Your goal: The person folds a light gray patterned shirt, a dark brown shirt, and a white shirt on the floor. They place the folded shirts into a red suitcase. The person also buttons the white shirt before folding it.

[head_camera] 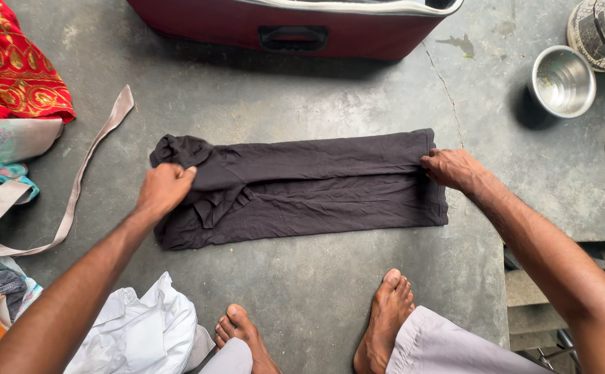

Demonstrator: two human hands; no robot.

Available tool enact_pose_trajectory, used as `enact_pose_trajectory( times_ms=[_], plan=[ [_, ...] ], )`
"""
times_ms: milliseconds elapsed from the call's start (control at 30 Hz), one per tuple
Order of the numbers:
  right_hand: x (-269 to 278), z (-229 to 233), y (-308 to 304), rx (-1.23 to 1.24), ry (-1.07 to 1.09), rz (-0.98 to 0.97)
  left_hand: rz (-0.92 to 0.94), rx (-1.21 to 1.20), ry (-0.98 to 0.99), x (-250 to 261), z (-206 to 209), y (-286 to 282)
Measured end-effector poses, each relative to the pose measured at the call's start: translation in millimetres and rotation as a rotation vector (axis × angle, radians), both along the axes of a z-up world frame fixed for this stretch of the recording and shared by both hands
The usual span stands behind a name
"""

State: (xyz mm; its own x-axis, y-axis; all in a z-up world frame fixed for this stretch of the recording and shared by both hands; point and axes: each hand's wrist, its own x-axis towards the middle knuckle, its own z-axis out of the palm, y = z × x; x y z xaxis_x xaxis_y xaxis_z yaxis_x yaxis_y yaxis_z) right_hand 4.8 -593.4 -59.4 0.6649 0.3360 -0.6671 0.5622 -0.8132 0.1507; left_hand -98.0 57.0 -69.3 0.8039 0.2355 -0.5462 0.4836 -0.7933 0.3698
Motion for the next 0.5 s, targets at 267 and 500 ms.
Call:
enact_pose_trajectory(
  times_ms=[267,500],
  plan=[
    [-5,14,-2,0.147,0.019,-0.233,-0.011,-0.063,0.074,-12,17,4],
    [-12,-28,-11,0.385,-0.227,-0.89,-0.214,-0.056,-0.304,10,71,-53]
  ],
)
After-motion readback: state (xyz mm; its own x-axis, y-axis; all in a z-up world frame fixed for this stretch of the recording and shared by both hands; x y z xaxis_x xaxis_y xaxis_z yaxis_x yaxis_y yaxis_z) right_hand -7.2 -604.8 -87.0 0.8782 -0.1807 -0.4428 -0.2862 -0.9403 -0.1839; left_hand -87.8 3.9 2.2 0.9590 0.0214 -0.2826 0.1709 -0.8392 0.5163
